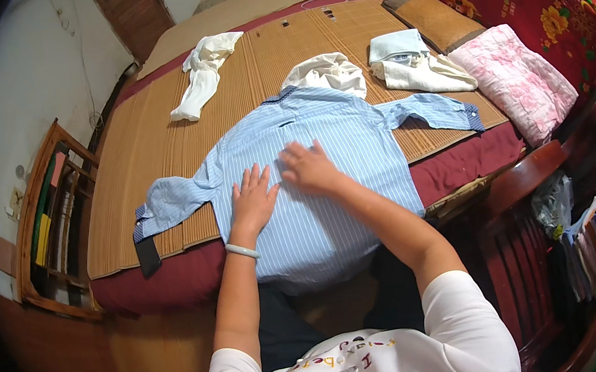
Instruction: Folding a blue striped long-sleeve shirt on a bed.
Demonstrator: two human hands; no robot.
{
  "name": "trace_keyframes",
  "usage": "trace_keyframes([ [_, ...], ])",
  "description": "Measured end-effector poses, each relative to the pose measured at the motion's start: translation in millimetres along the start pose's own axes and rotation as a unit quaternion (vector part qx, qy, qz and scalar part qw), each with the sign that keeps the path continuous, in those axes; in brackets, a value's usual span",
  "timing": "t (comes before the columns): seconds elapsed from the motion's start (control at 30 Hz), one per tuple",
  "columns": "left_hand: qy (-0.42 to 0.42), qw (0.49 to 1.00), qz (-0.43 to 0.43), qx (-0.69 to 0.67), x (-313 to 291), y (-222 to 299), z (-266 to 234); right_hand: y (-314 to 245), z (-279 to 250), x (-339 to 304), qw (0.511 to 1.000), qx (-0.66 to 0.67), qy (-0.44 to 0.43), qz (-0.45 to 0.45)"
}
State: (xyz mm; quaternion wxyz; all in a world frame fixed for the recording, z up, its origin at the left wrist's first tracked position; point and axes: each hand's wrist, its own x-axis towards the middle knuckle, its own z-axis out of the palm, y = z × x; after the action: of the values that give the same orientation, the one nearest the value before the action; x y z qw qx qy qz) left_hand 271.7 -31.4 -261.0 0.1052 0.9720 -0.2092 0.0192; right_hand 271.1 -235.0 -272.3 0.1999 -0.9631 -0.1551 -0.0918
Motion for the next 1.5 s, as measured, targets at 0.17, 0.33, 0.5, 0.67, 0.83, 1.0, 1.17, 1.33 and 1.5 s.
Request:
trace_keyframes([
  [0.17, -0.007, 0.999, -0.042, 0.001, 5, -22, -1, 1, 17, 18, 0.999, -0.011, -0.031, -0.028],
  [0.33, -0.003, 0.991, -0.131, 0.017, 8, -61, 0, 51, -4, 28, 0.993, -0.072, -0.017, 0.090],
  [0.5, 0.019, 0.987, -0.159, 0.014, 10, -73, -1, 134, -30, 1, 0.954, -0.141, 0.056, 0.258],
  [0.67, 0.054, 0.987, -0.151, -0.011, 5, -88, -19, 141, -31, -7, 0.954, -0.125, 0.082, 0.260],
  [0.83, 0.381, 0.870, -0.272, -0.157, 5, -92, -39, 152, -35, -21, 0.951, -0.132, 0.131, 0.248],
  [1.0, 0.536, 0.620, -0.460, -0.341, -6, -156, -31, 144, -31, -18, 0.954, -0.104, 0.160, 0.232],
  [1.17, 0.532, 0.412, -0.478, -0.564, -1, -146, -50, 144, -33, -20, 0.951, -0.107, 0.157, 0.244],
  [1.33, 0.496, 0.297, -0.420, -0.699, -13, -165, -42, 125, -29, -11, 0.955, -0.033, 0.178, 0.233],
  [1.5, 0.376, 0.225, -0.362, -0.823, -22, -158, -30, 113, -22, -8, 0.959, -0.010, 0.206, 0.196],
])
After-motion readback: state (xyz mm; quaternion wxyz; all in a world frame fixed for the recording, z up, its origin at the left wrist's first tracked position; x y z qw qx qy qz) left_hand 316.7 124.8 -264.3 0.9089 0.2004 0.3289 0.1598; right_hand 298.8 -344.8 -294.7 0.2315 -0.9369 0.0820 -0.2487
